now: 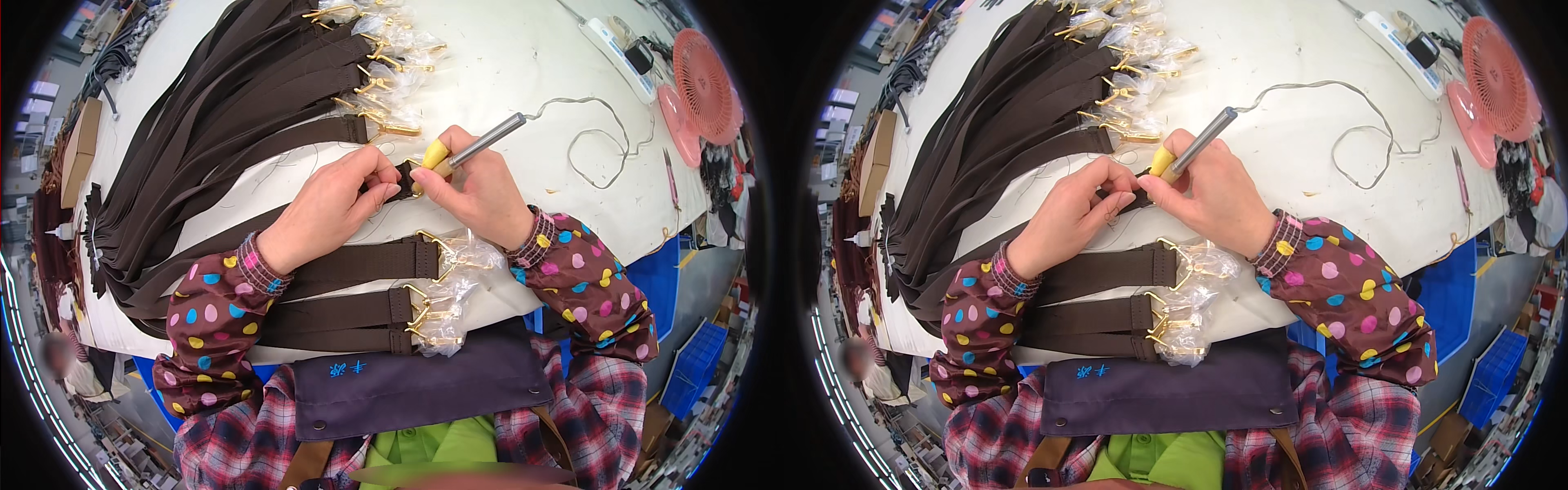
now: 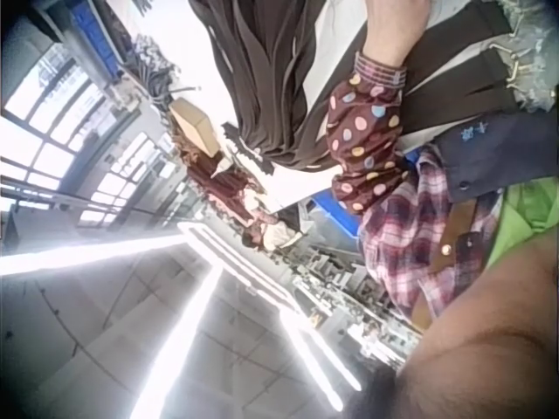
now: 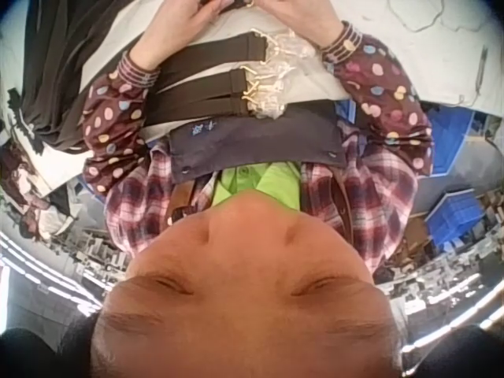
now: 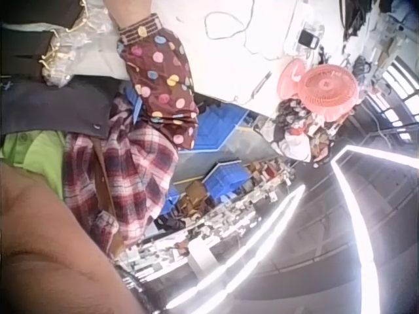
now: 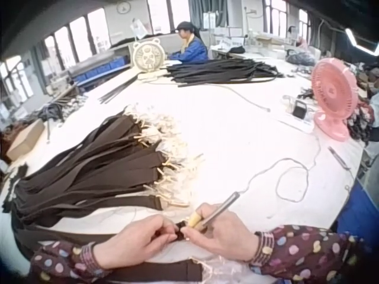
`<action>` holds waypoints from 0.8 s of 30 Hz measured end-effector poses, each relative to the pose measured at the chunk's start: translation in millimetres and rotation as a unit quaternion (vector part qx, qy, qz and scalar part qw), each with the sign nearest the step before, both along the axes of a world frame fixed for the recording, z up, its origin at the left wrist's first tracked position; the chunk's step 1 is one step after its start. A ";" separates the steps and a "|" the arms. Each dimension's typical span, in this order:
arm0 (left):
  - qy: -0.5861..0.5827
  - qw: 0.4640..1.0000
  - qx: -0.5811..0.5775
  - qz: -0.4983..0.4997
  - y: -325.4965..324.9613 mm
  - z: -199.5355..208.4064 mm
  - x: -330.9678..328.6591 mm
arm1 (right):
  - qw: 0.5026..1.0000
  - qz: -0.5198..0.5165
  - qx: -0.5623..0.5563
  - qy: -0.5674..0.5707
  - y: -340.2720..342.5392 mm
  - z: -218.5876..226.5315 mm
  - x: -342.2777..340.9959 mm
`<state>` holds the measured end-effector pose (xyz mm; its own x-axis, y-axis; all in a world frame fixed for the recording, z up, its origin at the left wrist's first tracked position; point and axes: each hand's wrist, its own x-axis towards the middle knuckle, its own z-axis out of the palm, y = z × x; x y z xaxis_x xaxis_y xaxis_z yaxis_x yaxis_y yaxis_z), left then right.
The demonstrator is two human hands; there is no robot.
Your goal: Assembling brown nylon or leather straps by attaching gold-colored metal swivel hooks using a specialized manual tool.
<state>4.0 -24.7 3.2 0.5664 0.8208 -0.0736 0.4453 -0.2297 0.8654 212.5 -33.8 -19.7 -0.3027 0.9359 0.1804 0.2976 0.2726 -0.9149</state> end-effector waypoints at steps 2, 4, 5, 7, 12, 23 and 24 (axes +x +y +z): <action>0.000 1.000 0.007 0.000 -0.1 0.1 0.0 | 1.000 -0.005 0.020 -0.010 -0.3 0.2 -0.3; 0.000 1.000 0.005 0.000 0.1 0.2 -0.2 | 1.000 -0.005 0.022 -0.015 -0.2 1.6 -0.5; 0.000 1.000 0.003 0.000 0.3 0.2 -0.3 | 0.999 -0.005 0.024 -0.020 -0.1 2.0 -0.6; 0.001 1.000 0.004 -0.001 0.5 0.6 -0.1 | 0.999 -0.007 0.034 -0.028 -0.1 1.8 -0.5; -0.001 1.000 -0.002 0.000 1.1 0.4 -0.3 | 0.999 -0.004 0.027 -0.029 0.1 1.6 -1.0; 0.062 0.987 -0.012 -0.148 10.5 16.2 -19.8 | 0.999 -0.013 -0.036 0.033 -1.6 -3.7 0.0; 0.062 0.987 -0.012 -0.147 10.8 20.3 -19.5 | 0.999 -0.012 -0.036 0.033 -1.8 -2.5 -0.1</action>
<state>-15.6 -13.9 23.6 0.7659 0.6188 -0.1743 0.4647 -0.3455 0.8153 212.4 -35.6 -22.1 -0.2694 0.9540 0.1317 0.2415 0.1993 -0.9497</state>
